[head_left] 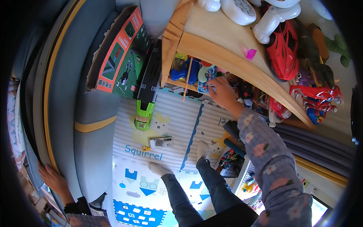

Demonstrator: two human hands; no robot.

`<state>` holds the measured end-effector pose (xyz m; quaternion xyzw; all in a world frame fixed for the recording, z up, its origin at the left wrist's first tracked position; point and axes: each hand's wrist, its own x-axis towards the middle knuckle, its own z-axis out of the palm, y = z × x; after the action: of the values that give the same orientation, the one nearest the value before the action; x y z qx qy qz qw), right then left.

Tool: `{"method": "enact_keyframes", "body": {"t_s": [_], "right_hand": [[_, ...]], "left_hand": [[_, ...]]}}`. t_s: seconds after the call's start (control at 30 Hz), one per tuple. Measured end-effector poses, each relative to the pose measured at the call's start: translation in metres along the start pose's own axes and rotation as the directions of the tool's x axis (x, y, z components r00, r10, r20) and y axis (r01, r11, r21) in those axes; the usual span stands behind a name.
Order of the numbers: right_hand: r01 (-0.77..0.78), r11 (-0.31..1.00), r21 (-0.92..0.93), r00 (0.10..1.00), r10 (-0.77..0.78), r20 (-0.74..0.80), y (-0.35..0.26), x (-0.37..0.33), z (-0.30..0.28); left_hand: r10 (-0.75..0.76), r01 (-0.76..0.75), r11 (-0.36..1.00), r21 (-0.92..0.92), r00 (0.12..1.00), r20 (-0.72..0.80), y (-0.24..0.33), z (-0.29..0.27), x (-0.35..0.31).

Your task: The person organizes toys in a child's play area. They pick up toy cars and place them on the windowsill, then handle a plastic toy and a small red toy, placing them on a shelf. The person also picks up a card from the floor and places it on a small table.

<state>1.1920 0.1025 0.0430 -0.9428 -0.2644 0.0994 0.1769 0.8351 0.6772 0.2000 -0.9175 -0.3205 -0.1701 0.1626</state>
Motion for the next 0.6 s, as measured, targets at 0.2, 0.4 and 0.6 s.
{"method": "enact_keyframes", "body": {"t_s": [0.2,0.4,0.6], "right_hand": [[-0.15,0.98,-0.133,0.988,0.143,-0.06,-0.034,0.03,0.045],[-0.031,0.993,-0.11,0.986,0.048,0.157,-0.024,0.037,0.034],[0.119,0.985,-0.124,0.993,-0.114,0.044,-0.005,0.038,0.025]], "left_hand": [[-0.037,0.036,0.999,0.029,0.999,0.031,-0.003,0.001,0.002],[-0.042,0.04,0.995,0.086,0.999,0.026,-0.003,0.0,0.001],[-0.044,0.043,0.998,0.055,0.999,0.022,-0.003,0.001,0.002]]}}
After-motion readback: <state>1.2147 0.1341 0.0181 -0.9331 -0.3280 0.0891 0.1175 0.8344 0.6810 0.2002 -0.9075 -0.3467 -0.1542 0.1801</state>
